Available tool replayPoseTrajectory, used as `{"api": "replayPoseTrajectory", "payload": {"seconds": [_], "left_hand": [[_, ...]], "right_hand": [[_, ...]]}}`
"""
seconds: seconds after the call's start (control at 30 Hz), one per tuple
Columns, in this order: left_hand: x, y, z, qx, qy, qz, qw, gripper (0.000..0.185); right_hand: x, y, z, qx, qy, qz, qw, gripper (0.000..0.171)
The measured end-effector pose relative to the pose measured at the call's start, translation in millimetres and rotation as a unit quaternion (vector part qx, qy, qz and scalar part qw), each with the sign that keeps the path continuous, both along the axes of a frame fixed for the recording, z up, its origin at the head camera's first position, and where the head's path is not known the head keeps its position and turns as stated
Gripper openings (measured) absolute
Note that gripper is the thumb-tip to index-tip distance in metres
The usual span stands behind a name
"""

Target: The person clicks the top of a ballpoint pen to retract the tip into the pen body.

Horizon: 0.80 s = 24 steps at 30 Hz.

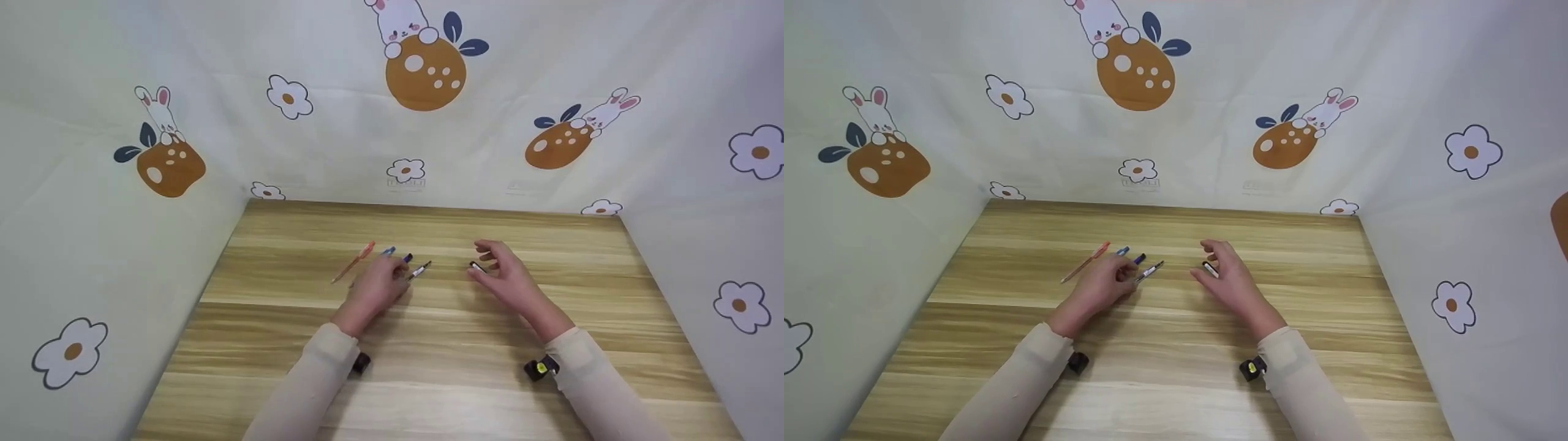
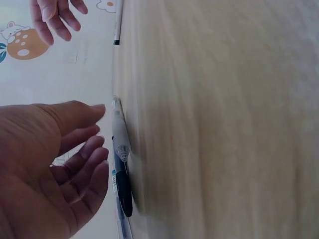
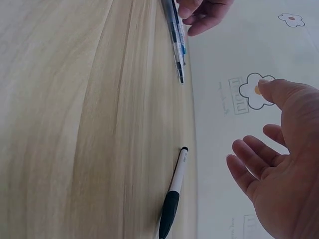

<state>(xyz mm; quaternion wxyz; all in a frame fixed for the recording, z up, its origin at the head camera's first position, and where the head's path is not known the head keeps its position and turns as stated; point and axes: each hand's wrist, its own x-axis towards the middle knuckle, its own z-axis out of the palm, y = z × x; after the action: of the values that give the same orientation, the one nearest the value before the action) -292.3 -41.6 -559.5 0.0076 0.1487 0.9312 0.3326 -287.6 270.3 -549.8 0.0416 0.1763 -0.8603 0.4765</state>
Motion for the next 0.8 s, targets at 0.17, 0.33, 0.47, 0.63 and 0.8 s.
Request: {"api": "replayPoseTrajectory", "payload": {"seconds": [0.17, 0.33, 0.47, 0.63, 0.8], "left_hand": [[-3.9, -1.3, -0.4, 0.036, 0.003, -0.052, 0.998, 0.038], [-8.0, -0.8, -4.2, 0.052, 0.011, -0.097, 0.9939, 0.046], [-7.6, -1.1, -4.0, 0.055, 0.013, -0.111, 0.9923, 0.056], [-7.5, -0.9, -2.3, 0.051, 0.015, -0.115, 0.9919, 0.059], [-7.3, -1.2, -0.1, 0.049, 0.01, -0.121, 0.9914, 0.061]], "right_hand": [[2.8, 6.0, -1.6, 0.004, -0.002, -0.008, 1.0, 0.06], [5.2, 12.1, -2.0, 0.014, 0.004, -0.016, 1.0, 0.057], [6.7, 17.9, -3.3, 0.033, 0.013, -0.019, 0.999, 0.054], [9.1, 25.6, -5.6, 0.047, 0.021, -0.022, 0.998, 0.052], [12.6, 30.4, -5.1, 0.067, 0.031, -0.019, 0.997, 0.053]]}}
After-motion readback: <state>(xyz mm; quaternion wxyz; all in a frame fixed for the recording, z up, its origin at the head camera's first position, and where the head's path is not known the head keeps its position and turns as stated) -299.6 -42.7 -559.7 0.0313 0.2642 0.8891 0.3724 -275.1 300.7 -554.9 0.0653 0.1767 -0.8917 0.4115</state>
